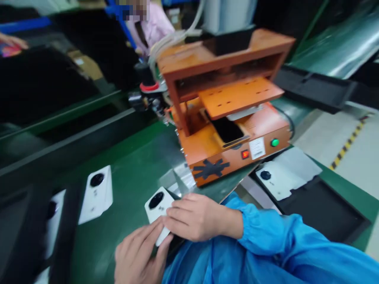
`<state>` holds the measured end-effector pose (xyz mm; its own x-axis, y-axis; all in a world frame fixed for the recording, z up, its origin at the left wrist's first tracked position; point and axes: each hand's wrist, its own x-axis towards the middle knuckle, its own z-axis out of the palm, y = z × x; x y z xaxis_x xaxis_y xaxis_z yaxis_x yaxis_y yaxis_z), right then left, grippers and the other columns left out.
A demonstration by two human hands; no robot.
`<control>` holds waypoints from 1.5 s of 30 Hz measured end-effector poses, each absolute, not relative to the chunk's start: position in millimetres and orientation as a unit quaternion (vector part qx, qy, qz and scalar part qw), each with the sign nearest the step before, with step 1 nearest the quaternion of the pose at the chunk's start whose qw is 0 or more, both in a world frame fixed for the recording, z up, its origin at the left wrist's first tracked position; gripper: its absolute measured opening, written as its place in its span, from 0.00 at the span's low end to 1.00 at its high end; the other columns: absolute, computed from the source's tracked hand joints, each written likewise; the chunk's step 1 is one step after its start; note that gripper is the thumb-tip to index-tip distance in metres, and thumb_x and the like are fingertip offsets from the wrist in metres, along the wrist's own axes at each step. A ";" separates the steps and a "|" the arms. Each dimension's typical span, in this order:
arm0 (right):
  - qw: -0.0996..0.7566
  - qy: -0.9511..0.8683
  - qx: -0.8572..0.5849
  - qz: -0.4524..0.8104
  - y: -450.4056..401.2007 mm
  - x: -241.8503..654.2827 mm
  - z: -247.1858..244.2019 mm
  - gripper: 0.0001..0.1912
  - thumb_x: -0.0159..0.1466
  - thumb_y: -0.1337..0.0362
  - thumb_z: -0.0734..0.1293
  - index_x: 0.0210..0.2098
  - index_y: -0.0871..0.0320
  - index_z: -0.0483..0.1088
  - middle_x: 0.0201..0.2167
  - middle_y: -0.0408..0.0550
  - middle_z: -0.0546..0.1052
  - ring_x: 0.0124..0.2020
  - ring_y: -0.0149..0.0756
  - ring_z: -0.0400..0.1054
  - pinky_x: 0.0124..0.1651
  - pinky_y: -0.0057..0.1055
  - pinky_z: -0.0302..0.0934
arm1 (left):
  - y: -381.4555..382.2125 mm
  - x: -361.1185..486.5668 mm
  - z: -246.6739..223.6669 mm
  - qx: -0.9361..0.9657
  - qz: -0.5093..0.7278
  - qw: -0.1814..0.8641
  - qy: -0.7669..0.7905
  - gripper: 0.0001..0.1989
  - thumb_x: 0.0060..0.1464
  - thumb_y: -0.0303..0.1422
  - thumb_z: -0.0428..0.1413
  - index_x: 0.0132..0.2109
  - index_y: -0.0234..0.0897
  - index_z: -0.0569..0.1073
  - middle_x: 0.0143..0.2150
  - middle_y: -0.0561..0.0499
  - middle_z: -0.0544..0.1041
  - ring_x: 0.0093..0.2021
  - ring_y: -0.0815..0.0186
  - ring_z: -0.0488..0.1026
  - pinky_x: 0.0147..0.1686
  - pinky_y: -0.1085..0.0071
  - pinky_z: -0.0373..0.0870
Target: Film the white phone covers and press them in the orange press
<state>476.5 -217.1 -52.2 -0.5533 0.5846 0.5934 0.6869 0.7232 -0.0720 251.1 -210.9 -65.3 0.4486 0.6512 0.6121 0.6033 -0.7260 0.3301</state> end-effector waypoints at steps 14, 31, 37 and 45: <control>0.312 -0.673 -0.570 -0.354 -285.9 664.5 -39.2 0.18 0.68 0.73 0.66 0.55 0.53 0.75 0.52 0.48 0.81 0.54 0.40 0.76 0.51 0.37 0.68 | -93.3 497.6 38.1 0.495 0.278 0.785 0.249 0.22 0.47 0.37 0.67 0.48 0.34 0.74 0.42 0.44 0.80 0.33 0.68 0.75 0.19 0.79 0.56; 0.294 -0.760 -0.504 -0.286 -166.7 700.1 -16.4 0.14 0.72 0.69 0.59 0.50 0.56 0.75 0.46 0.47 0.83 0.47 0.36 0.78 0.50 0.37 0.65 | -207.8 371.2 -44.8 0.684 0.155 0.626 0.341 0.19 0.65 0.49 0.50 0.35 0.39 0.73 0.27 0.52 0.72 0.29 0.66 0.69 0.28 0.72 0.60; 0.207 -0.774 -0.553 -0.230 -172.7 694.7 -6.9 0.15 0.72 0.66 0.59 0.50 0.55 0.76 0.48 0.48 0.82 0.48 0.39 0.77 0.50 0.40 0.64 | -220.5 351.8 -68.5 0.778 0.164 0.517 0.317 0.19 0.69 0.43 0.45 0.33 0.40 0.71 0.30 0.50 0.72 0.32 0.64 0.71 0.33 0.70 0.61; 0.206 -0.776 -0.590 -0.087 -174.2 695.9 2.3 0.15 0.69 0.69 0.62 0.49 0.54 0.78 0.49 0.46 0.82 0.50 0.38 0.77 0.54 0.38 0.65 | -208.9 349.4 -68.5 0.869 0.224 0.381 0.225 0.14 0.67 0.30 0.44 0.35 0.40 0.72 0.35 0.48 0.75 0.39 0.61 0.71 0.41 0.65 0.67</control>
<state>695.9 -174.2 2.3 -0.2195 0.8798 0.4215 0.9512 0.2891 -0.1080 349.4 -208.9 -68.5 0.7985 0.5615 0.2169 0.2212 -0.6089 0.7618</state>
